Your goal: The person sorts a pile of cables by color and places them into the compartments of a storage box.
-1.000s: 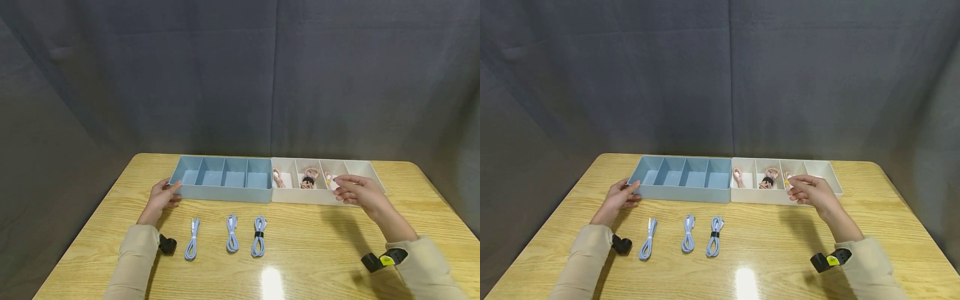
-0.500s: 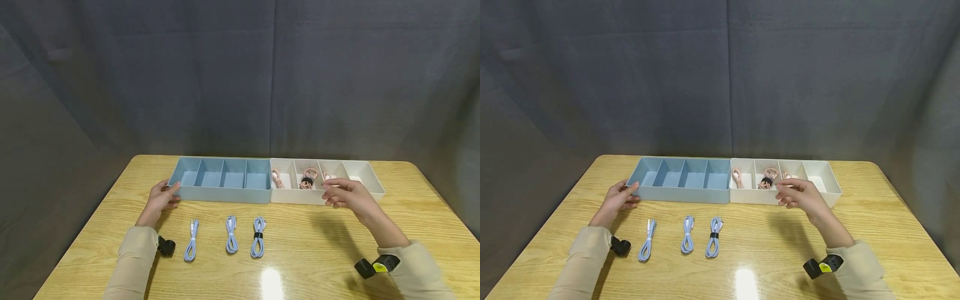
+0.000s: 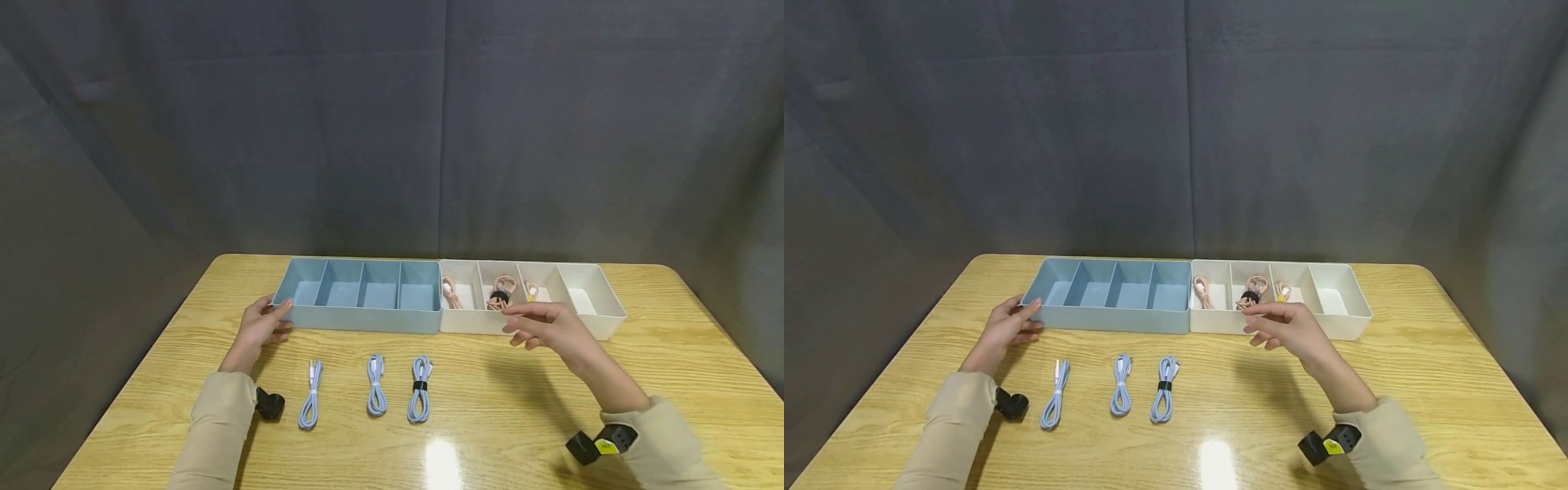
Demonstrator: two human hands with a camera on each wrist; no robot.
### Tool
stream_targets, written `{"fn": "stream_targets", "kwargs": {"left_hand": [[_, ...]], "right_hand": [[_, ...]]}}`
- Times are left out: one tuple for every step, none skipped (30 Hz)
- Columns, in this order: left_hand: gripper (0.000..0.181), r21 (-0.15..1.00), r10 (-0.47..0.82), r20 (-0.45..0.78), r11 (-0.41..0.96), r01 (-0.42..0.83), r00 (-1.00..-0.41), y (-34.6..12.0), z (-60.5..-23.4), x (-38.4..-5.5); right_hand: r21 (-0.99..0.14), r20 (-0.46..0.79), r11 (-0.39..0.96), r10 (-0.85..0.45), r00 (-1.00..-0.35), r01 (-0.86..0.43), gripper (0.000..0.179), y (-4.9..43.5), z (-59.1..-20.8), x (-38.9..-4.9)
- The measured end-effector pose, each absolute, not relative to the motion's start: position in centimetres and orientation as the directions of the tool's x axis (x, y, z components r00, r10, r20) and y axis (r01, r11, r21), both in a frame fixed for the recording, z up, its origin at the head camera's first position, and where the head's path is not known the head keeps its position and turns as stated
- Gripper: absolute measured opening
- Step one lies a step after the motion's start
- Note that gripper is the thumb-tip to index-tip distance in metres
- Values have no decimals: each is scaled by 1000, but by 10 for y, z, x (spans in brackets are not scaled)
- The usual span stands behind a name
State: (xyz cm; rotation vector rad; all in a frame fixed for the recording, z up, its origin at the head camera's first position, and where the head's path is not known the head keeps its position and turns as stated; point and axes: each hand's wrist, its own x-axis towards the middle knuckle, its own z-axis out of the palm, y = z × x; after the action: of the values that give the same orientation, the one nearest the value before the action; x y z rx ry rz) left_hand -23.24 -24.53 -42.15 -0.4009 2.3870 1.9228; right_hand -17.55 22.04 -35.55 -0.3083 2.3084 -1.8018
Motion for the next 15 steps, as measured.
{"fn": "stream_targets", "kwargs": {"left_hand": [[71,953,-166,-198,198,-229,-966,-246,-422,-233],[69,952,-166,-198,200,-230,-966,-246,-422,-233],[69,952,-163,-195,207,-227,-967,-246,-422,-233],[68,950,-175,-204,200,-237,-963,-246,-423,-234],[68,949,-171,-207,203,-240,-963,-246,-424,-234],[71,951,-165,-201,202,-232,-966,-249,-429,-237],[74,953,-159,-192,206,-223,-968,-251,-435,-241],[77,954,-161,-186,205,-218,-969,-254,-440,-244],[80,955,-162,-181,208,-213,-970,-257,-446,-248],[80,954,-168,-176,213,-210,-970,-260,-454,-253],[81,954,-162,-170,219,-203,-972,-262,-458,-256],[83,955,-160,-163,223,-197,-973,-264,-462,-258],[82,955,-160,-165,222,-198,-973,-263,-461,-258],[81,954,-155,-171,221,-203,-973,-261,-456,-254],[79,953,-151,-180,217,-210,-972,-259,-451,-251]], "right_hand": [[-969,-24,241,-286,-958,-48,25,219,-356,-175],[-967,-23,249,-291,-957,-52,28,217,-356,-175],[-965,-24,256,-295,-955,-55,31,216,-357,-174],[-963,-26,262,-301,-953,-56,34,214,-357,-174],[-962,-30,268,-307,-951,-55,36,213,-358,-174],[-960,-33,273,-314,-949,-57,37,211,-359,-174],[-958,-37,280,-323,-946,-58,37,210,-360,-174],[-957,-41,284,-331,-943,-58,36,209,-360,-174],[-956,-45,287,-342,-939,-58,36,207,-361,-174],[-955,-50,291,-351,-935,-58,36,206,-362,-174],[-954,-55,296,-360,-931,-58,35,205,-364,-174],[-952,-56,299,-370,-927,-62,36,204,-365,-174],[-951,-59,303,-382,-922,-65,37,203,-366,-174],[-949,-59,307,-394,-917,-70,38,202,-368,-174],[-949,-58,308,-405,-913,-76,38,201,-369,-174]]}}
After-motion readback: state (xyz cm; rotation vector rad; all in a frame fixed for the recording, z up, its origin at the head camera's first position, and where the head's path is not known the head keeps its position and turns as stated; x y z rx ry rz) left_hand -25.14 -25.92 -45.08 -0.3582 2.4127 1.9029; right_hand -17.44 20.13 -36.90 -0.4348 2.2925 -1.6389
